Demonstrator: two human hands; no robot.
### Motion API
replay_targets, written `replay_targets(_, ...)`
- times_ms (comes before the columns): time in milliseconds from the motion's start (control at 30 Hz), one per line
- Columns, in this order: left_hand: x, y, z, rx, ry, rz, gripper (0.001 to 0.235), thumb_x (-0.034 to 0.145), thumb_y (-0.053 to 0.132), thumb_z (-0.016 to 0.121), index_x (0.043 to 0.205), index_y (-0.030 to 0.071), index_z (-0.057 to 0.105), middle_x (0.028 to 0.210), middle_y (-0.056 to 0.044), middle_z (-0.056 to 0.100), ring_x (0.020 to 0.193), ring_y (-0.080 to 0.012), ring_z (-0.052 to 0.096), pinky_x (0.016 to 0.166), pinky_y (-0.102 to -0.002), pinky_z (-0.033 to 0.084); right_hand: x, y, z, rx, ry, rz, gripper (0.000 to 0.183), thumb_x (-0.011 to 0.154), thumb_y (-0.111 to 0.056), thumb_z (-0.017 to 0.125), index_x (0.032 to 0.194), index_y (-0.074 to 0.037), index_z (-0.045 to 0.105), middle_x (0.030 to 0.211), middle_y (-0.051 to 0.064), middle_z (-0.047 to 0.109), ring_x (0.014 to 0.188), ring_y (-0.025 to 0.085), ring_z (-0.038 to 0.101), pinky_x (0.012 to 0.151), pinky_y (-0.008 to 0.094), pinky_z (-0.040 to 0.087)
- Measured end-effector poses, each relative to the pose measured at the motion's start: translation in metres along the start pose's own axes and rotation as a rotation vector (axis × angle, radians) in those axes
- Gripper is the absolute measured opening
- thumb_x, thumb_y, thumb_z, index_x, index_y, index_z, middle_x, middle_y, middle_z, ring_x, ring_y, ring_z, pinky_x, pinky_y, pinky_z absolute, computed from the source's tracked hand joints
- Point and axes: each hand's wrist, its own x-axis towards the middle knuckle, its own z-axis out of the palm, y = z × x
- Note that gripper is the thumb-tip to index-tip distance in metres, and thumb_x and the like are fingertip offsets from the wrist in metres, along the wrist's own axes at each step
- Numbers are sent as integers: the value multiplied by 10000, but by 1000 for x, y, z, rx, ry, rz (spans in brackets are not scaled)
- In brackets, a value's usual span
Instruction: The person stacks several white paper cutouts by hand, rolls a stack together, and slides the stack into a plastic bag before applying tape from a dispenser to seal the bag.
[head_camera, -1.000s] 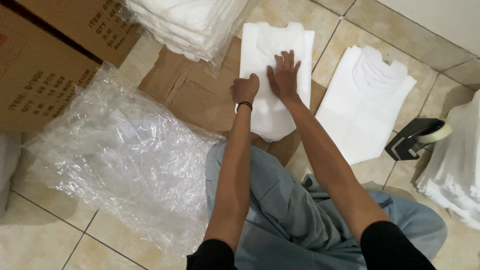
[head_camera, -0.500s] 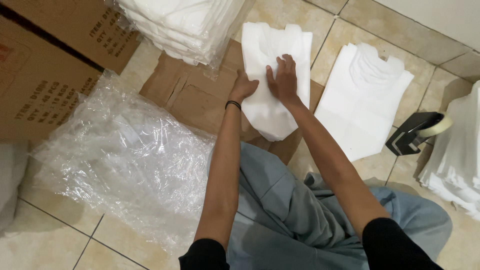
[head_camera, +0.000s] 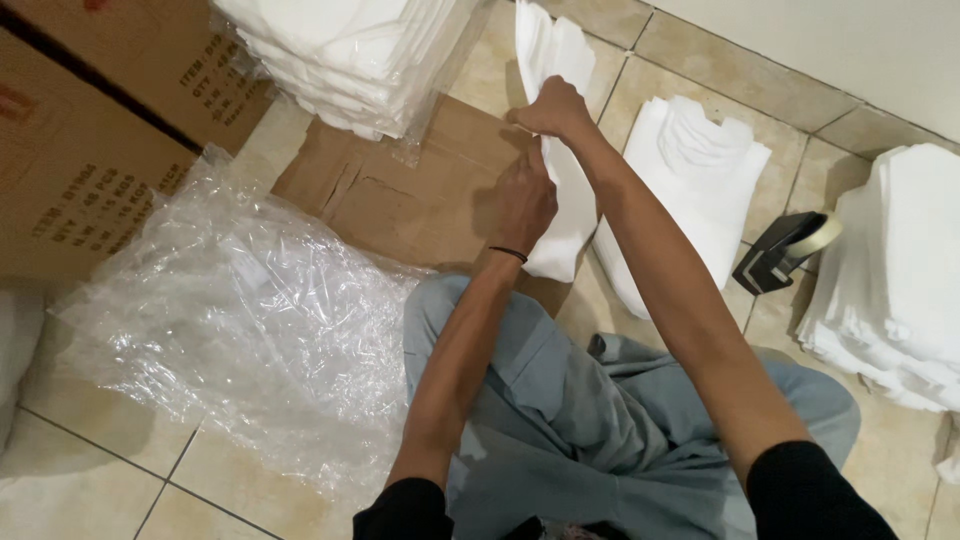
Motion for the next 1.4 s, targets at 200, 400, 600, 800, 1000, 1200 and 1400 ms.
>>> replay_targets(200,-6,37,-24,138,268,31,46,907,73,510,933,91,542,746,-29,540,685,-236,551,648,-341,425,-10,19,6,-95,434,-212,129,816,-92,567,752,-62,459,723,111,535,615,341,533,472,459,397)
replay_targets(400,-18,73,-71,-489,155,52,641,953,492,518,1366,7,445,1150,-152,597,1033,-341,613,846,-425,512,-61,48,-44,235,474,-443,267,883,-199,547,977,4,694,939,165,749,849,355,709,718,442,544)
replay_targets(600,-10,28,-30,-731,201,-205,611,983,318,507,1477,22,301,1409,-221,474,1267,-401,458,1122,-497,289,-103,122,-124,921,152,-137,598,810,-235,712,1336,-27,518,1290,80,669,1117,227,704,913,350,620)
replay_targets(800,21,28,-52,-1708,-676,-843,821,813,584,491,1449,66,464,1446,-124,545,1263,-252,554,1045,-351,444,-126,233,-152,1170,101,-74,587,817,-366,721,1316,-85,593,1271,10,682,1122,142,691,978,294,609)
replay_targets(1000,-4,82,25,-1987,-825,-497,178,841,107,532,670,107,580,649,47,537,560,-112,463,540,-265,353,-83,357,-96,1511,29,-64,595,812,-257,738,1345,-50,572,1295,80,667,1131,247,673,1019,411,557)
replay_targets(1200,20,110,34,-1526,-894,-636,881,662,239,850,1425,132,423,1333,-130,597,1194,-282,598,978,-452,566,-44,406,-92,1397,-1,18,541,862,-324,684,1326,-70,574,1318,47,650,1180,212,654,1055,380,531)
replay_targets(1400,-3,98,108,-1290,-673,-560,760,733,158,810,1407,72,468,1332,-113,613,1183,-240,606,995,-380,542,-2,403,-93,1099,6,267,603,894,-335,673,1372,-8,505,1389,78,598,1237,251,619,1056,424,519)
